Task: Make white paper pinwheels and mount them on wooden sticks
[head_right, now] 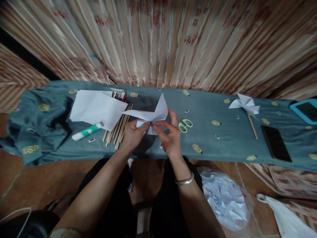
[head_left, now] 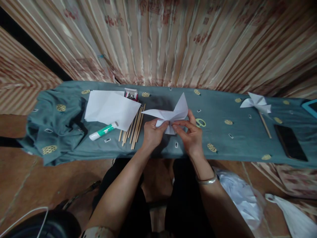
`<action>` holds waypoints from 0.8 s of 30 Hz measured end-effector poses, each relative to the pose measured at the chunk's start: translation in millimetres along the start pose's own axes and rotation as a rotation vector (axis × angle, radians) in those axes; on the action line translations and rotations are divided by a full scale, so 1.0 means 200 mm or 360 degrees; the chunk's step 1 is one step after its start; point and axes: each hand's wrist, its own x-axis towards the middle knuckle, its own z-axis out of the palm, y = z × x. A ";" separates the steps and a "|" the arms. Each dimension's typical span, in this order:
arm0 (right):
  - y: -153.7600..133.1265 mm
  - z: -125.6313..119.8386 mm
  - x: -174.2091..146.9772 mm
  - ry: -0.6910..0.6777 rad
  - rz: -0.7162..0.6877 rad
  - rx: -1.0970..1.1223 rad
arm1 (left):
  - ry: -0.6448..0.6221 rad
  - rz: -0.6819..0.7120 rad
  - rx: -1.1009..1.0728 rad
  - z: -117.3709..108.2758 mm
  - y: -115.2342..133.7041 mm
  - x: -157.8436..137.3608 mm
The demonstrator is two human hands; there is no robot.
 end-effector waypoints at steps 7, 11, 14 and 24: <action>0.02 0.02 0.02 -0.0009 0.0117 0.0192 | -0.0037 0.0015 -0.0073 0.02 -0.02 -0.01; 0.01 0.03 0.03 -0.0021 0.0230 0.0359 | -0.0050 -0.0023 -0.0127 0.02 -0.01 0.00; 0.02 0.03 0.04 -0.0038 0.0232 0.0370 | -0.0050 -0.0021 -0.0138 0.01 -0.01 0.00; 0.04 0.03 0.03 -0.0084 0.0181 0.0378 | -0.0065 -0.0016 -0.0155 0.01 -0.03 0.00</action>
